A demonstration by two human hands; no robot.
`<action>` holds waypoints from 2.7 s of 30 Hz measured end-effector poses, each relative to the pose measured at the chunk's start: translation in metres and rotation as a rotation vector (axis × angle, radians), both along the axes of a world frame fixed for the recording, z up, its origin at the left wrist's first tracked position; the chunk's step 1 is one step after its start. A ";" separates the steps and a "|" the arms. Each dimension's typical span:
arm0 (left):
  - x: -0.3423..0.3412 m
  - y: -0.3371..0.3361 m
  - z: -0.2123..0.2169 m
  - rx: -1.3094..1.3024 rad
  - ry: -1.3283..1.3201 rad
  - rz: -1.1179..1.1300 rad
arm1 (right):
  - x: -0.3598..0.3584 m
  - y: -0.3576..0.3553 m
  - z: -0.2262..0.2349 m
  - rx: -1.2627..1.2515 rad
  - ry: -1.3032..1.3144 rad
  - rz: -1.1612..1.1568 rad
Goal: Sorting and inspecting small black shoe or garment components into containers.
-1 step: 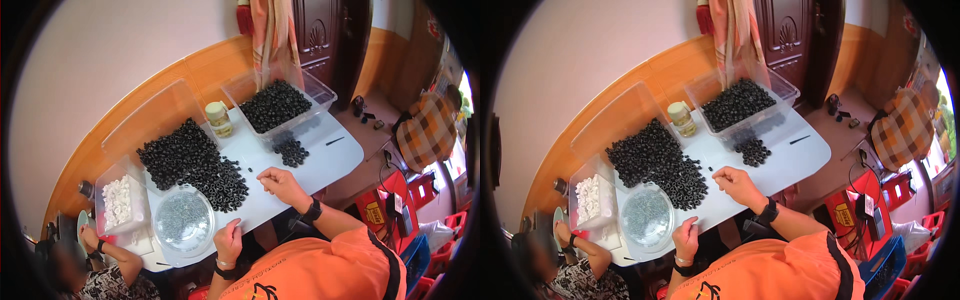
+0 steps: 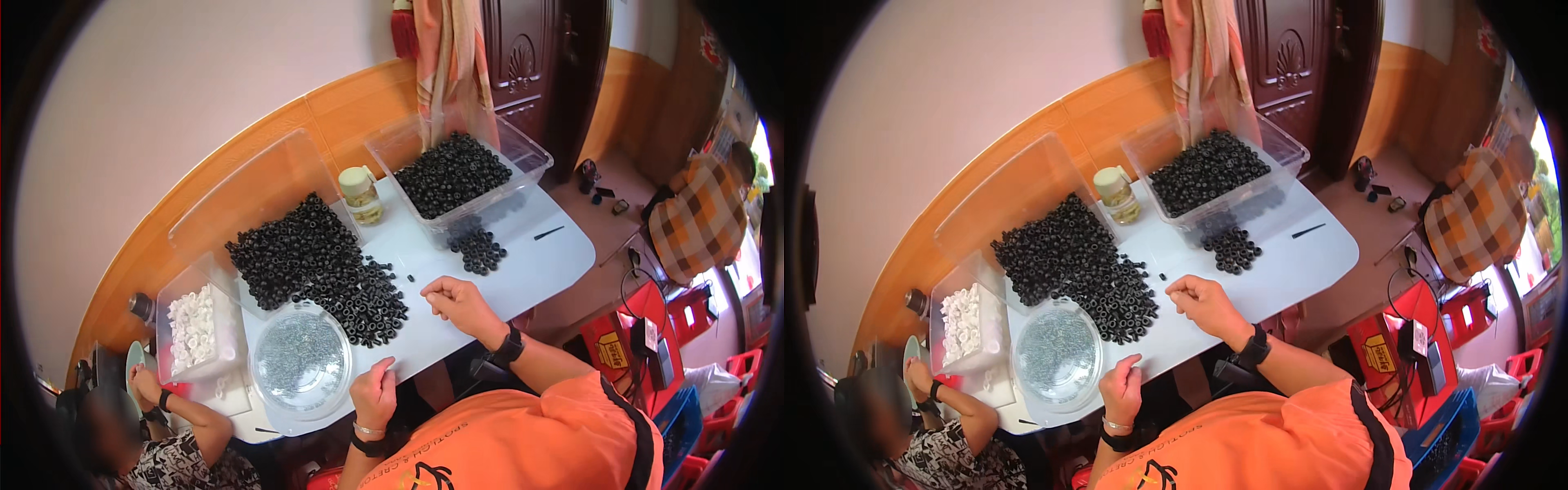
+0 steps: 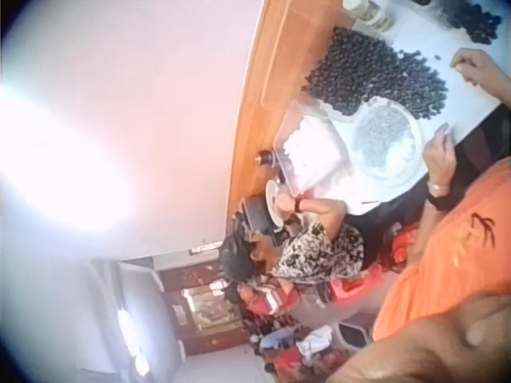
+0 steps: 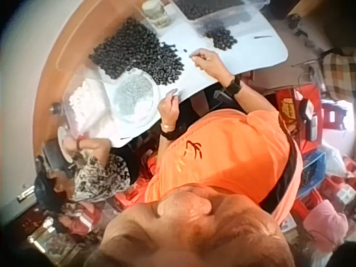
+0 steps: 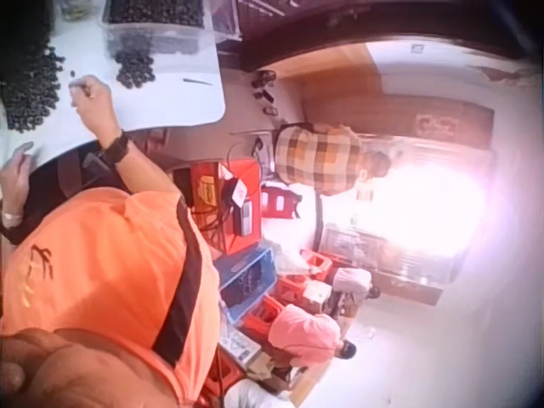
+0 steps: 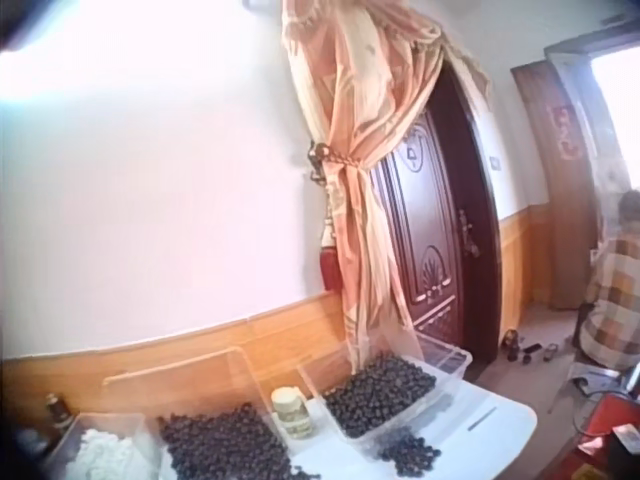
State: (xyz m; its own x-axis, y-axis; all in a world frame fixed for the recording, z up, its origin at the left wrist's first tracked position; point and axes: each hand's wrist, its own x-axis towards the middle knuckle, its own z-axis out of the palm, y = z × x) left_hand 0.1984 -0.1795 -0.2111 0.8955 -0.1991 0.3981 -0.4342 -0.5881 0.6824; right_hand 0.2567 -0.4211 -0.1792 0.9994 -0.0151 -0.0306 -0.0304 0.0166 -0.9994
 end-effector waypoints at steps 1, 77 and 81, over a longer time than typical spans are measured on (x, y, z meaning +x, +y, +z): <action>-0.003 0.000 -0.001 -0.007 0.014 -0.018 | 0.001 0.001 -0.011 -0.002 -0.006 0.009; -0.060 0.105 0.010 0.085 -0.239 0.401 | 0.212 0.083 0.010 -1.054 -0.226 -0.109; -0.058 0.106 0.009 0.086 -0.247 0.403 | 0.223 0.079 -0.001 -0.959 -0.236 -0.113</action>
State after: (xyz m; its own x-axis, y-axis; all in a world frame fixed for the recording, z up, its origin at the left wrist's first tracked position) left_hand 0.1408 -0.0740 -0.2018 0.7888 0.1029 0.6060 -0.3029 -0.7928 0.5289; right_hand 0.4799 -0.3417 -0.1800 0.9695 -0.0249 0.2440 0.1230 -0.8112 -0.5717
